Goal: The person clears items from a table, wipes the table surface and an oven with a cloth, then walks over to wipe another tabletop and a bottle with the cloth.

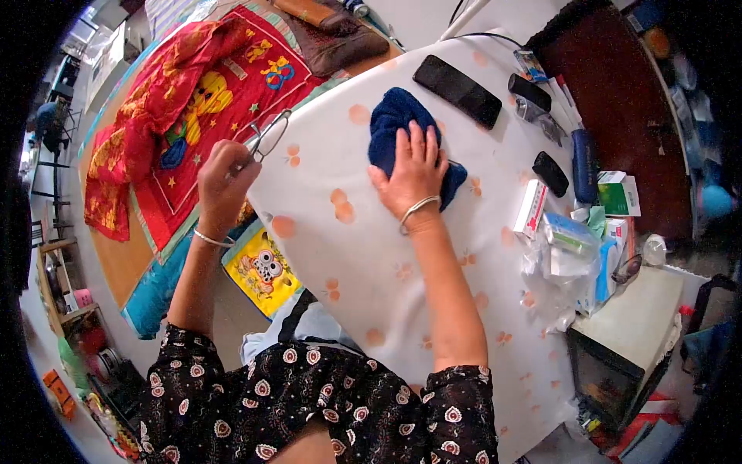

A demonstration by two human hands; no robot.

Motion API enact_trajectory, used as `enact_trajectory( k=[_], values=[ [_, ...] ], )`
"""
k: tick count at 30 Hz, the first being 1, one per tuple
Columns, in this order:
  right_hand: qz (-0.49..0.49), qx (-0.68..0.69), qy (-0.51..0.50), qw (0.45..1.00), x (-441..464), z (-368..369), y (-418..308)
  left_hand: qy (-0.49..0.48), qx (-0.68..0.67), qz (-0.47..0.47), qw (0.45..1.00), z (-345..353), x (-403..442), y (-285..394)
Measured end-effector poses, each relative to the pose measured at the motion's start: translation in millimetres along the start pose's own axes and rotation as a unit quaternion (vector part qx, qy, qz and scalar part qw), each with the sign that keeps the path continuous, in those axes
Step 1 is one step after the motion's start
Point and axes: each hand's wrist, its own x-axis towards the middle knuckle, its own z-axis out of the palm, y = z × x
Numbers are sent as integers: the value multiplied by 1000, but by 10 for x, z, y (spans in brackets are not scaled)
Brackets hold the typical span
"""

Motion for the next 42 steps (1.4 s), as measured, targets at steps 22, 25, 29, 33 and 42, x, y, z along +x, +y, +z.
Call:
enact_trajectory(
  k=[22, 25, 29, 33, 42],
  values=[
    [68, 56, -145, 986, 370, -43, 203, 146, 165, 65, 973, 420, 28, -398],
    [73, 45, -152, 985, 361, -123, 129, 151, 167, 61, 972, 428, 18, -399],
    [92, 11, -145, 985, 378, -137, 17, 140, 174, 55, 973, 439, 10, -399],
    [82, 19, -152, 985, 395, -126, 116, 153, 169, 67, 971, 440, 25, -383],
    [87, 16, -164, 982, 420, -145, 103, 148, 173, 57, 972, 430, 13, -385]
  ],
)
